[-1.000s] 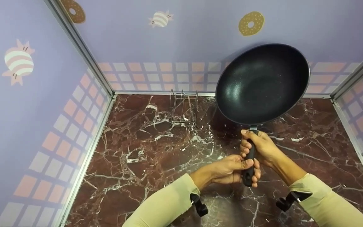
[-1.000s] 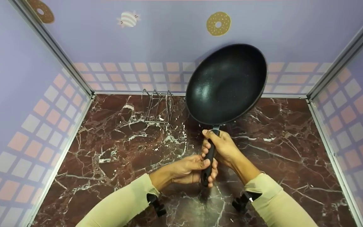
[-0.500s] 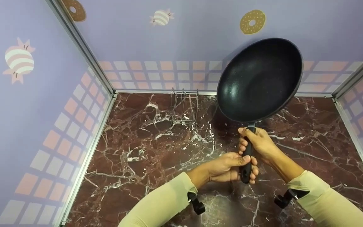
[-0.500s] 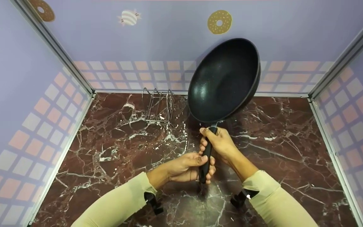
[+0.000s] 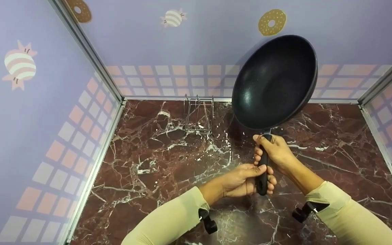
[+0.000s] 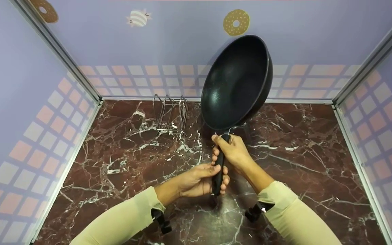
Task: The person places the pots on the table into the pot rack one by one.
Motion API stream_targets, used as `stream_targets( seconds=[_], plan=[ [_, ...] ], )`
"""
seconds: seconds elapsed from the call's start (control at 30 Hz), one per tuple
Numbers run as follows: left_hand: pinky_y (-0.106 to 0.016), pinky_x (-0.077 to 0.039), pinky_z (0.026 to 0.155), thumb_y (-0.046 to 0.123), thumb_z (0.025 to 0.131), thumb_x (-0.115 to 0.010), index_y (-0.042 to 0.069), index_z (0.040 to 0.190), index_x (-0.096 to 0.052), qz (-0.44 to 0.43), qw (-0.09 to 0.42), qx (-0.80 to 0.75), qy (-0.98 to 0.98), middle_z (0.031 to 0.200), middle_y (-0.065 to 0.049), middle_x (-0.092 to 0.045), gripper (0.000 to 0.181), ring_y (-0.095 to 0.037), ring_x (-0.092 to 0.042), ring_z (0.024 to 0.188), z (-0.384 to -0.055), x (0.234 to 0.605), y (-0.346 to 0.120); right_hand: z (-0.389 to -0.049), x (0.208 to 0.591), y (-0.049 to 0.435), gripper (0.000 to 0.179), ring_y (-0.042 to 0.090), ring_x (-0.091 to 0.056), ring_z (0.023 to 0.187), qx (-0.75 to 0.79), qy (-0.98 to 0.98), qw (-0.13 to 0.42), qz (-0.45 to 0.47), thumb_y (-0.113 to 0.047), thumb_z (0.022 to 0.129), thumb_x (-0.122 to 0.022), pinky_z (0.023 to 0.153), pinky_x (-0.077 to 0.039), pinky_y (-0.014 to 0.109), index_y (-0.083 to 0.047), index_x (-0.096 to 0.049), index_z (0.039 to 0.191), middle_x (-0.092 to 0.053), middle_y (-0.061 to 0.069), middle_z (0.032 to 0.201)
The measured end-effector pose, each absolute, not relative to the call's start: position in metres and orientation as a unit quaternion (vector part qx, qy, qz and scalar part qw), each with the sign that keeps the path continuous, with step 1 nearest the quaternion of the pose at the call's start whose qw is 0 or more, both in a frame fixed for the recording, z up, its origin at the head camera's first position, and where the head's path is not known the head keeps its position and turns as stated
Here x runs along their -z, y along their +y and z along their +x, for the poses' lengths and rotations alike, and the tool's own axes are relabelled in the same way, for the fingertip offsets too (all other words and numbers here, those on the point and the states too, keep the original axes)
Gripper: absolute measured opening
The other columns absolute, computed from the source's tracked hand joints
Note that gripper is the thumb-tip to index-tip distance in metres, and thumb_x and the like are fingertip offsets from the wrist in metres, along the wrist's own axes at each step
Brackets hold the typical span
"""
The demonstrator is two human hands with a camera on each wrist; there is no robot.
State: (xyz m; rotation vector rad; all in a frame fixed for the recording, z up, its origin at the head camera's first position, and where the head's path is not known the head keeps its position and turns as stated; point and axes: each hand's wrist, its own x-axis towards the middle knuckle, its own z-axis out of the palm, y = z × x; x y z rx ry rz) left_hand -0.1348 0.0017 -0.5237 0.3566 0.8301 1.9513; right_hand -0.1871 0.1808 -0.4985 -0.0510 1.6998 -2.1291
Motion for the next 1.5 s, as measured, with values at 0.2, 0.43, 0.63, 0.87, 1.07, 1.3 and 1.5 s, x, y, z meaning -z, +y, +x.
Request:
stream_targets(
  seconds=[0.2, 0.43, 0.63, 0.87, 1.07, 1.3, 1.5],
  plan=[
    [-0.031, -0.067, 0.096, 0.015, 0.121, -0.033, 0.012, 0.121, -0.060, 0.122, 0.442, -0.817, 0.350, 0.105, -0.003, -0.075, 0.027, -0.013, -0.075, 0.095, -0.131, 0.520, -0.002, -0.190, 0.494, 0.174, 0.040, 0.016, -0.066, 0.053, 0.763, 0.613, 0.205, -0.004, -0.025, 0.115, -0.059, 0.055, -0.065, 0.030, -0.008, -0.056, 0.079, -0.062, -0.001, 0.062],
    [-0.031, -0.067, 0.095, 0.016, 0.121, -0.033, 0.011, 0.121, -0.059, 0.108, 0.423, -0.826, 0.356, 0.105, -0.003, -0.076, 0.026, -0.013, -0.075, 0.094, -0.129, 0.512, -0.010, -0.193, 0.486, 0.163, 0.038, 0.017, -0.067, 0.053, 0.758, 0.620, 0.203, -0.008, -0.025, 0.115, -0.060, 0.055, -0.066, 0.032, -0.008, -0.057, 0.081, -0.063, -0.001, 0.063],
    [-0.030, -0.068, 0.093, 0.017, 0.121, -0.038, 0.012, 0.117, -0.061, 0.102, 0.419, -0.820, 0.376, 0.103, -0.002, -0.075, 0.024, -0.012, -0.075, 0.092, -0.131, 0.505, -0.017, -0.195, 0.482, 0.152, 0.039, 0.017, -0.067, 0.051, 0.750, 0.632, 0.196, -0.005, -0.030, 0.113, -0.066, 0.054, -0.066, 0.032, -0.009, -0.058, 0.081, -0.064, -0.001, 0.063],
    [-0.030, -0.069, 0.089, 0.020, 0.120, -0.044, 0.010, 0.108, -0.065, 0.083, 0.417, -0.812, 0.399, 0.094, -0.001, -0.075, 0.026, -0.012, -0.075, 0.087, -0.134, 0.503, -0.021, -0.196, 0.481, 0.144, 0.043, 0.017, -0.067, 0.053, 0.747, 0.639, 0.184, -0.010, -0.038, 0.108, -0.074, 0.057, -0.067, 0.035, -0.006, -0.057, 0.085, -0.064, 0.000, 0.064],
    [-0.030, -0.069, 0.089, 0.020, 0.120, -0.044, 0.011, 0.108, -0.064, 0.083, 0.413, -0.814, 0.400, 0.095, -0.001, -0.075, 0.025, -0.011, -0.075, 0.086, -0.137, 0.500, -0.027, -0.200, 0.479, 0.139, 0.042, 0.015, -0.068, 0.053, 0.740, 0.648, 0.180, -0.009, -0.039, 0.108, -0.075, 0.056, -0.066, 0.031, -0.006, -0.058, 0.087, -0.065, -0.001, 0.064],
    [-0.029, -0.068, 0.090, 0.020, 0.121, -0.041, 0.012, 0.108, -0.064, 0.086, 0.413, -0.814, 0.400, 0.096, -0.001, -0.075, 0.028, -0.011, -0.076, 0.086, -0.139, 0.497, -0.036, -0.202, 0.473, 0.129, 0.042, 0.013, -0.067, 0.052, 0.743, 0.644, 0.184, -0.016, -0.039, 0.109, -0.072, 0.054, -0.063, 0.028, -0.008, -0.058, 0.084, -0.064, -0.002, 0.063],
    [-0.029, -0.068, 0.089, 0.019, 0.121, -0.040, 0.012, 0.108, -0.063, 0.091, 0.403, -0.817, 0.403, 0.097, -0.002, -0.075, 0.027, -0.011, -0.076, 0.086, -0.138, 0.493, -0.043, -0.203, 0.467, 0.119, 0.045, 0.015, -0.065, 0.050, 0.746, 0.639, 0.187, -0.026, -0.041, 0.108, -0.074, 0.052, -0.063, 0.029, -0.008, -0.058, 0.081, -0.063, -0.001, 0.062]
  ],
)
